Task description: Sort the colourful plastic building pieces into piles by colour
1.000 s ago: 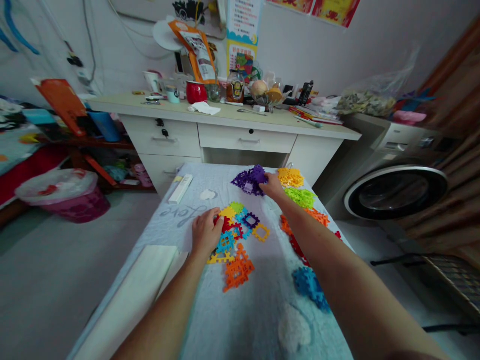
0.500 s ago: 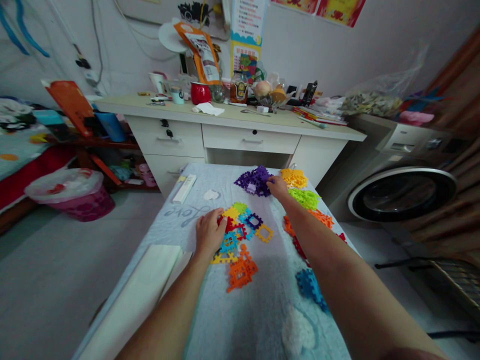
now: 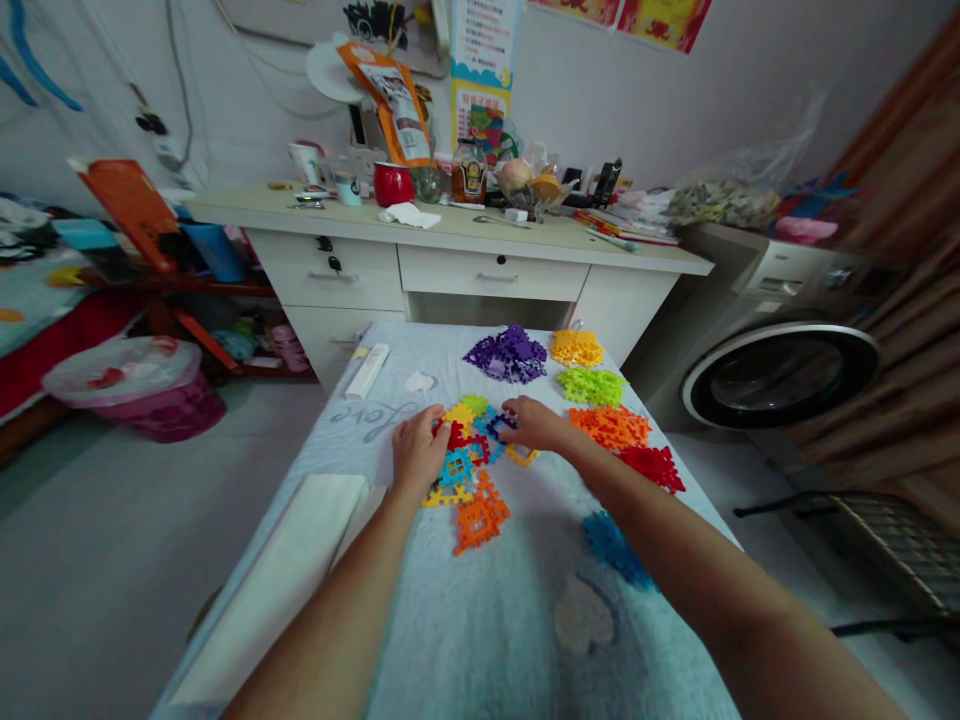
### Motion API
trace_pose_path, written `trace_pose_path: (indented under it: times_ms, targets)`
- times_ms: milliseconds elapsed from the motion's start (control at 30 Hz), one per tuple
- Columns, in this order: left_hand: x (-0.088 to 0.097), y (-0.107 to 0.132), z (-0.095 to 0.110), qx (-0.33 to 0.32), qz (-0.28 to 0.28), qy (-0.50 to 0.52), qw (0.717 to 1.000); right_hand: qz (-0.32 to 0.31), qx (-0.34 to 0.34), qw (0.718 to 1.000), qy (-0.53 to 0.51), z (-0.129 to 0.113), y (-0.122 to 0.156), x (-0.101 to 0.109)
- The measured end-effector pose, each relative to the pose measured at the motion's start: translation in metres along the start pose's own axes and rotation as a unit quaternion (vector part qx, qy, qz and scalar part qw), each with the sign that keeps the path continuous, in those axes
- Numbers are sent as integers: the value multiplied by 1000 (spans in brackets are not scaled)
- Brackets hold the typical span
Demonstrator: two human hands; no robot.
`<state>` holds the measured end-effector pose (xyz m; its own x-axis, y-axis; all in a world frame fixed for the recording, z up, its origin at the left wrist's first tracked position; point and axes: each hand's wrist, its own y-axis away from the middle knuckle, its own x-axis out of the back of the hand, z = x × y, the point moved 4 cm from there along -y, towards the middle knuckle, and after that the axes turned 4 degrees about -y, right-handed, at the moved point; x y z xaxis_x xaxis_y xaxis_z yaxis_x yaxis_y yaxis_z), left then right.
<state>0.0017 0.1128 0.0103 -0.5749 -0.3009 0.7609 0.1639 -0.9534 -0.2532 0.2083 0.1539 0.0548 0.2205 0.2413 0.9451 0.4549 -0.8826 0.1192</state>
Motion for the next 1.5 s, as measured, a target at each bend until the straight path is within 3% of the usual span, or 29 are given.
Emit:
trace_pose_path:
  times_ms: [200,500,633,733,833,967,1033,1333,1500]
  targets:
    - [1,1,0,7,-1,0,1000,31,-39,999,11,-4,8,-18]
    - [2,1,2,2,6,4,1000,39,-95,994,-30,3,9,5]
    - [2,1,1,-1,8,9,1000,77,-91,992,-42,18,4,9]
    - [1,0,0,-8,12,13,1000,121,-100,979,-133,36,-5,13]
    - [0,0,-1,-9,12,15,1000,190,-167,911,-326,56,-17,17]
    - [-1,-1,-2,-7,10,18,1000,293,-232,750,-546,73,-35,22]
    - [-1,-1,-2,-8,8,19,1000,306,-245,698,-599,76,-46,24]
    - [-2,-2,-3,-6,4,13,1000,333,-265,626,-653,85,-99,35]
    - [-2,-2,-3,-2,5,11,1000,346,-258,623,-652,89,-116,38]
